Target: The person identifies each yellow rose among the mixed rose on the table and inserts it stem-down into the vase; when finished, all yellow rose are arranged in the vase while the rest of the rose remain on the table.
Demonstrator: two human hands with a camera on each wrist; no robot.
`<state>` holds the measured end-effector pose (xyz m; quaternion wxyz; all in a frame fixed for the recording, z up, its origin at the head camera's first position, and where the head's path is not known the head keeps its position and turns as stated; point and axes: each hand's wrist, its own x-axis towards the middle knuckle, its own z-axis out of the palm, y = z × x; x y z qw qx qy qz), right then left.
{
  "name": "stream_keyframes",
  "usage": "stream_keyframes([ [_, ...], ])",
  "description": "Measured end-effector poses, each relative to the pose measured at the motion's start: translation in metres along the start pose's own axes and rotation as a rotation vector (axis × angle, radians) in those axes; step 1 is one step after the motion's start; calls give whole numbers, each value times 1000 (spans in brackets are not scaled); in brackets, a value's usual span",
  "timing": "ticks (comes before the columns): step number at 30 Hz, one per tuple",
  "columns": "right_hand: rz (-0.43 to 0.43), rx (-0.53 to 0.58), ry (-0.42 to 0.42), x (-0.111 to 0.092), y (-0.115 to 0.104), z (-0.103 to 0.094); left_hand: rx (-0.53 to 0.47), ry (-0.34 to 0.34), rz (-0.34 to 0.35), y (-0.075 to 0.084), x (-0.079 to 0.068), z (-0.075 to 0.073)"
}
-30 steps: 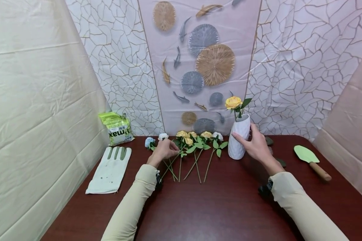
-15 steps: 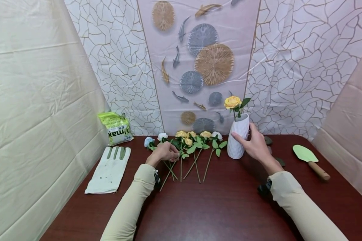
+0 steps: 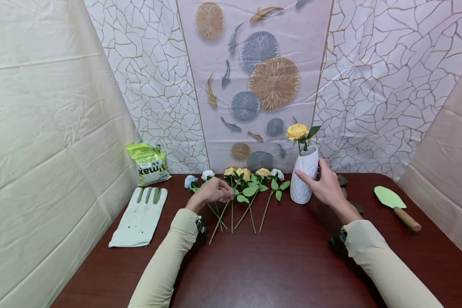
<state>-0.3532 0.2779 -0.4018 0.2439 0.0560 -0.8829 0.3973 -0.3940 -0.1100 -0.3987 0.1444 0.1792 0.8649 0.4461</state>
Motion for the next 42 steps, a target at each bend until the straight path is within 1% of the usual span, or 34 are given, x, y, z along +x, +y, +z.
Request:
stream_keyframes([
  [5, 0, 1, 5, -1, 0, 0, -43, 20, 72, 7, 5, 5],
  [8, 5, 9, 1, -2, 1, 0, -94, 60, 115, 13, 7, 10],
  [12, -1, 10, -6, -2, 1, 0, -226, 149, 200, 23, 8, 15],
  [14, -2, 9, -6, -2, 1, 0, -310, 183, 251, 30, 8, 16],
  [17, -6, 4, -1, -2, 2, 1, -405, 235, 324, 41, 7, 17],
  [20, -7, 9, 3, -2, 3, 2, -479, 290, 389, 52, 5, 19],
  [26, -7, 22, -3, -1, 5, 3, -636, 424, 485, 67, 4, 24],
  [32, -6, 16, -6, -2, 5, 3, -798, 577, 573, 88, 12, 34],
  [34, -8, 17, -6, -3, 4, 3, -835, 612, 601, 96, 15, 38],
  [37, -10, 20, -8, -2, 3, 3, -865, 658, 629, 108, 21, 43],
  [42, -13, 21, -10, -3, 3, 3, -922, 716, 675, 129, 31, 46],
])
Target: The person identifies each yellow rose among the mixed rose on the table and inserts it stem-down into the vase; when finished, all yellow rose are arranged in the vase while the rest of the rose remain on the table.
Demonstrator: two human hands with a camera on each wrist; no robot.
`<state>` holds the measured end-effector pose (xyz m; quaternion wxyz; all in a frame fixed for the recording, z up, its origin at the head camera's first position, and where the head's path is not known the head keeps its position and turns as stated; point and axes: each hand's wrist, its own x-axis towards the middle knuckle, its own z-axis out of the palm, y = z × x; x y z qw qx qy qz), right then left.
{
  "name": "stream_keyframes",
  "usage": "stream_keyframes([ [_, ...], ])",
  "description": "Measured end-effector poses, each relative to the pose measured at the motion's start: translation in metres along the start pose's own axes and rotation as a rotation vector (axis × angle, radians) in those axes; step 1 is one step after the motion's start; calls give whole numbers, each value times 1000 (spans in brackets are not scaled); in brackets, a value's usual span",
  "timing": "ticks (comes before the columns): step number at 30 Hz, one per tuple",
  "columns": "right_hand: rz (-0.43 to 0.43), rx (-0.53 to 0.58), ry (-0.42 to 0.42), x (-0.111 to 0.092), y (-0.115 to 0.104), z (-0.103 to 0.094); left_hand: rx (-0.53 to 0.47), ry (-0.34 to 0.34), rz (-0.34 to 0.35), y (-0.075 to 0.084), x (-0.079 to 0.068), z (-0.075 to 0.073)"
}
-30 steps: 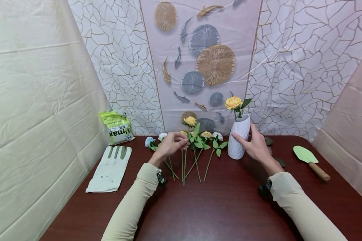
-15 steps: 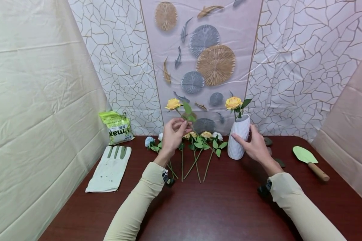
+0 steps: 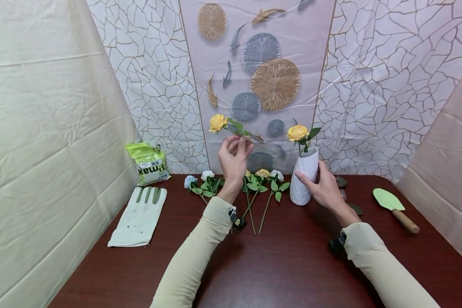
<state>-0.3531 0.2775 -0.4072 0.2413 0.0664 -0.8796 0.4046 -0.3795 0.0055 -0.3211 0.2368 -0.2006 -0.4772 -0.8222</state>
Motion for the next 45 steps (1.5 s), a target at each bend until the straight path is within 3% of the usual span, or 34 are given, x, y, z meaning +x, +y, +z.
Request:
stream_keyframes([
  [4, -13, 3, 10, 0, 2, 1, -10, 9, 39, 1, 6, 15],
  [9, -20, 10, 15, -1, 4, 1, 58, -10, 71, 0, 8, 29],
  [15, -23, 10, 14, -1, 2, 1, 133, -15, 105, -7, 7, 44],
  [21, -31, 9, 15, 0, 1, 2, 164, -64, 140, -14, 0, 53],
  [36, -35, 10, 41, -1, 3, 1, 313, -63, 139, -47, -10, 87],
  [45, -53, 15, 50, 0, 1, 1, 476, -74, 111, -65, -23, 96],
])
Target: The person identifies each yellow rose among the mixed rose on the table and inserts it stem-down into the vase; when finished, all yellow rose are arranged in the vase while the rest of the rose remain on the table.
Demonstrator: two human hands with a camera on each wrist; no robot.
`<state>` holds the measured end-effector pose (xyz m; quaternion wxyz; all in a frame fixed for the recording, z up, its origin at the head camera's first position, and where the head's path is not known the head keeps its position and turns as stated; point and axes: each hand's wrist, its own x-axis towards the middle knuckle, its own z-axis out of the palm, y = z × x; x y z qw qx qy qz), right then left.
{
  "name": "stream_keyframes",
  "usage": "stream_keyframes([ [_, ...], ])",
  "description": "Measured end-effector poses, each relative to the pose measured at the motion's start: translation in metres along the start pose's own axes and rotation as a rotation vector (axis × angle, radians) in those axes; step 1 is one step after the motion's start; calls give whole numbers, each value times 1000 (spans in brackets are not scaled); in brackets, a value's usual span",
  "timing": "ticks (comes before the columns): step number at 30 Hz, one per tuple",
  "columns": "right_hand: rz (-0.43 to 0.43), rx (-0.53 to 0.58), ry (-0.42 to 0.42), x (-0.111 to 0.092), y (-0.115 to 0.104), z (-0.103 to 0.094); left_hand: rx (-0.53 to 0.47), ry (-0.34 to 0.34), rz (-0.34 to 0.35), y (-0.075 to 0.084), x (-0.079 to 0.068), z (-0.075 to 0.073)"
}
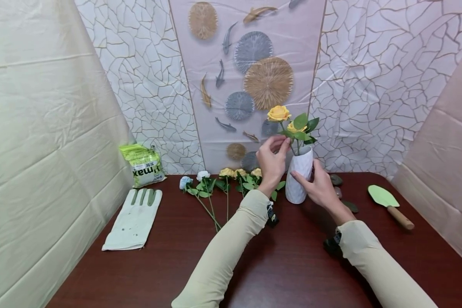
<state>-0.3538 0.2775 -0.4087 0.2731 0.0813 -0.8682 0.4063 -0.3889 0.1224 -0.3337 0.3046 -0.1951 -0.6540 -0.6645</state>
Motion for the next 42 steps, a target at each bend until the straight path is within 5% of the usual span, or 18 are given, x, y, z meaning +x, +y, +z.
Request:
stream_keyframes([
  [9, 3, -2, 2, 0, 1, 0, 172, -20, -22, -7, -8, 8],
  [18, 19, -8, -22, 2, -2, 1, 167, -85, -75, -14, -12, 7],
  [30, 47, 2, -41, 0, 3, -1, 159, -251, -238, -18, -9, -2],
  [35, 51, 2, -51, -2, 3, -1, 146, -336, -209, -17, -10, -16],
  [42, 39, 2, -37, 0, 2, 0, 170, -387, -157, -20, -9, -55],
])
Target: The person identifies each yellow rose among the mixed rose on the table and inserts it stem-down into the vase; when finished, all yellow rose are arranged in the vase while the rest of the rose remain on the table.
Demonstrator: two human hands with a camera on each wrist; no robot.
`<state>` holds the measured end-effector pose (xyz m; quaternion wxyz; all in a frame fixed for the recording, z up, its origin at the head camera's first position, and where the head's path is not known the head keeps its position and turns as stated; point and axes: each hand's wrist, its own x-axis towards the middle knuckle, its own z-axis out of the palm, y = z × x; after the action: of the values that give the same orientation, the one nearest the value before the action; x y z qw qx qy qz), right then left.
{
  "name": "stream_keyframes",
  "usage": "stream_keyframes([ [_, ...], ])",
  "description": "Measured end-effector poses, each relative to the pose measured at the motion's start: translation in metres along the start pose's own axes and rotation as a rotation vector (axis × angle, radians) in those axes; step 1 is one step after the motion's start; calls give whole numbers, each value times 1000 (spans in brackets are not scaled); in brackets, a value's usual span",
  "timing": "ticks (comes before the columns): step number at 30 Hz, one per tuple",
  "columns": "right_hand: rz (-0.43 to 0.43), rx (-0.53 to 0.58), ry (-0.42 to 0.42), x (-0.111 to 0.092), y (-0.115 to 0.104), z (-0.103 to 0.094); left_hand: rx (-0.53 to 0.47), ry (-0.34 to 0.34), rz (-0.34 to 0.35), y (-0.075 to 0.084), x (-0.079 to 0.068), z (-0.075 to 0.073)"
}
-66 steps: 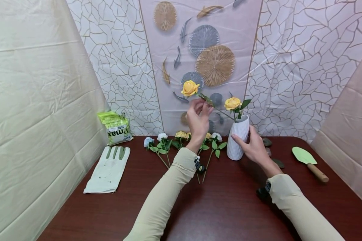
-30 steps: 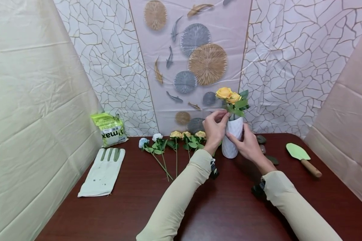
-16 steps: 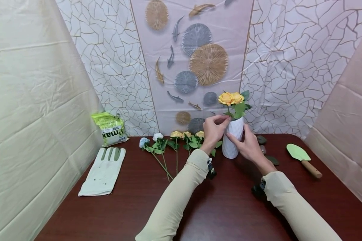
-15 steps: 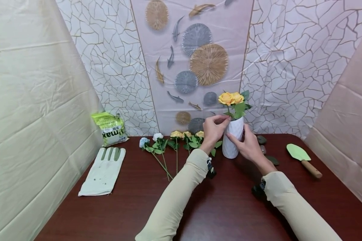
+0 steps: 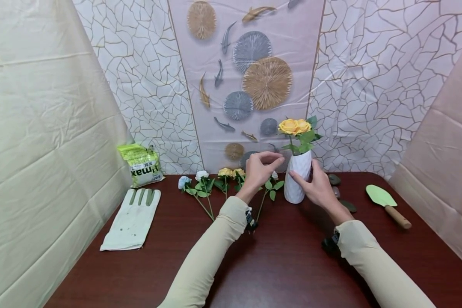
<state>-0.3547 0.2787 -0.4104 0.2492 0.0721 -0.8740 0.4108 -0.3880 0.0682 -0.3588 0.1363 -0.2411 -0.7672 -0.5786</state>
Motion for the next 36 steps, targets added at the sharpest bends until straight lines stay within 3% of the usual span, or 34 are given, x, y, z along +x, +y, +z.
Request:
stream_keyframes([
  [8, 4, -18, -5, 0, -1, -2, 13, 30, -54, -30, -14, -56],
  [16, 10, -20, -20, -1, 1, -4, 119, 152, -247, -67, -27, -99],
  [24, 20, -18, -20, -3, 1, -6, 150, 93, -464, -88, -37, -115],
  [31, 24, -15, -26, -2, -1, -4, 284, 75, -509, -90, -43, -125],
  [36, 13, -17, -28, -1, -3, -2, 269, 8, -550, -88, -45, -131],
])
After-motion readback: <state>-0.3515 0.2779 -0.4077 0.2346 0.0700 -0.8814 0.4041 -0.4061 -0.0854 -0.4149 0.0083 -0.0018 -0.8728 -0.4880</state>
